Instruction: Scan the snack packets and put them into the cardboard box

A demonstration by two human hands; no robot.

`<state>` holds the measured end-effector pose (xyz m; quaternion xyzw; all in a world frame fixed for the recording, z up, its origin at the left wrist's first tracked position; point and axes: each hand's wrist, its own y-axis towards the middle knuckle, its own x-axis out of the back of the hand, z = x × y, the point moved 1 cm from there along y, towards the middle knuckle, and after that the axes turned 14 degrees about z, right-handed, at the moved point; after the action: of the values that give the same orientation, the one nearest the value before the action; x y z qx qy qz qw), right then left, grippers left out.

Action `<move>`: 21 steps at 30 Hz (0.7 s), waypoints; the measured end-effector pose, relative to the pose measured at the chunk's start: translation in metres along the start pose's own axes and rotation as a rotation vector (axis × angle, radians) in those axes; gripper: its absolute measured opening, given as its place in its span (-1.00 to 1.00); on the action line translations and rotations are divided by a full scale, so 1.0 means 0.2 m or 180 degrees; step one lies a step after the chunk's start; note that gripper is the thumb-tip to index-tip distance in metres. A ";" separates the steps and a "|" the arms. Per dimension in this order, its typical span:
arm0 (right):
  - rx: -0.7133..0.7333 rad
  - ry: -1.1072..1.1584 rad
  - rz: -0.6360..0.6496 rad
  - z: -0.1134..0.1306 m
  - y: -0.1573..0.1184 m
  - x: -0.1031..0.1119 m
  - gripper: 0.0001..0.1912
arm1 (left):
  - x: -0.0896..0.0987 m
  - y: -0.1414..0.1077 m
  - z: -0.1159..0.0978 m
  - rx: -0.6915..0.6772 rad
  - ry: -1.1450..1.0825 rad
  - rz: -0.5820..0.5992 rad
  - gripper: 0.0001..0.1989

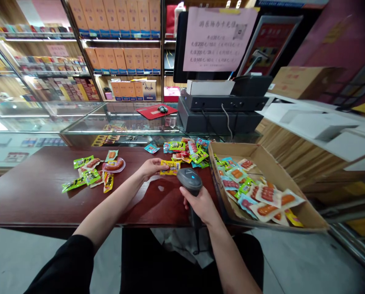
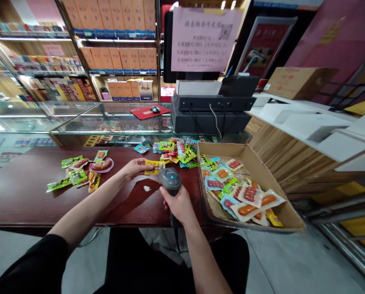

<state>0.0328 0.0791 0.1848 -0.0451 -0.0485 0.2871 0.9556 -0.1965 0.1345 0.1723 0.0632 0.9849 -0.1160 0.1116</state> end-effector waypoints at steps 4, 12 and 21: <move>-0.0005 0.0025 -0.0048 0.02 -0.01 0.00 -0.62 | -0.01 -0.01 -0.01 -0.0005 -0.0022 -0.0061 -0.55; 0.0027 0.0065 -0.0108 0.03 -0.03 0.01 -0.63 | -0.03 -0.03 -0.04 0.0043 0.0098 0.0004 -0.53; 0.0349 -0.0064 -0.0488 0.13 -0.18 0.17 -0.65 | -0.24 0.07 -0.20 -0.0069 0.0106 0.0386 -0.50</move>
<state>0.0763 0.0696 0.2174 0.0140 -0.0456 0.2157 0.9753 -0.1567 0.1537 0.2178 0.1235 0.9822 -0.0972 0.1028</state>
